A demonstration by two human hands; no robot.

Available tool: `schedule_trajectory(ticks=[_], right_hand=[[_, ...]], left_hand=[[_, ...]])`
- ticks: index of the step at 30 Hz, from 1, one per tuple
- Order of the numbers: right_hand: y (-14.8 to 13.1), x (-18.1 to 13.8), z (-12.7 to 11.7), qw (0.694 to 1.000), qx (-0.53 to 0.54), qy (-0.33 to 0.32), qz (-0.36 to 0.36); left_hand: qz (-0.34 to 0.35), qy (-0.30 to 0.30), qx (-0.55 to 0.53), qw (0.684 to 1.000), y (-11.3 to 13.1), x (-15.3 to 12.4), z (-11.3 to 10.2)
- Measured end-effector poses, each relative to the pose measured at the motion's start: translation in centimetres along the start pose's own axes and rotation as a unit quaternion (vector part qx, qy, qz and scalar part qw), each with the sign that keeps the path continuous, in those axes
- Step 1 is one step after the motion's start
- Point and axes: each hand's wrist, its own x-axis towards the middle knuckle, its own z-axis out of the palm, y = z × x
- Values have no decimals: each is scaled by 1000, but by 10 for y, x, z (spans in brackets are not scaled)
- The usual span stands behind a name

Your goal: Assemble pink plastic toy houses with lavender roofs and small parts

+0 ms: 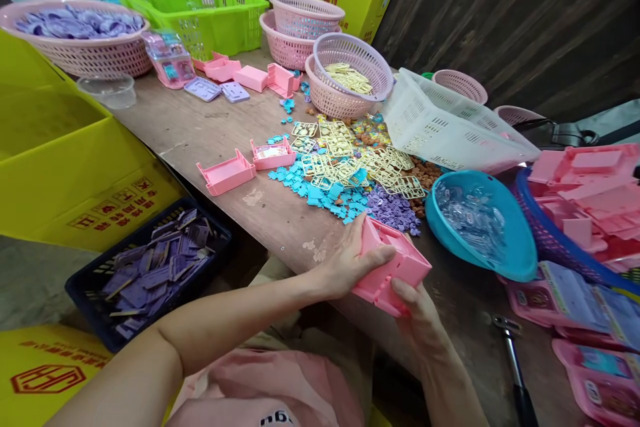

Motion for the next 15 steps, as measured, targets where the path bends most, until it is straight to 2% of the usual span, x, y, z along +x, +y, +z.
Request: schedule_trajectory(ticks=[7,10,15], right_hand=[[-4,-1,6,999,-26,35,-25],[-6,-1,11,997,-26,54,-48],[-15,-3,25,980,-71,119,-140]], left_hand=[[11,3,-30,999,-3,-1,0],[38,5,-31,999,-7,1,-2],[116,42,64,990,1,5,-6]])
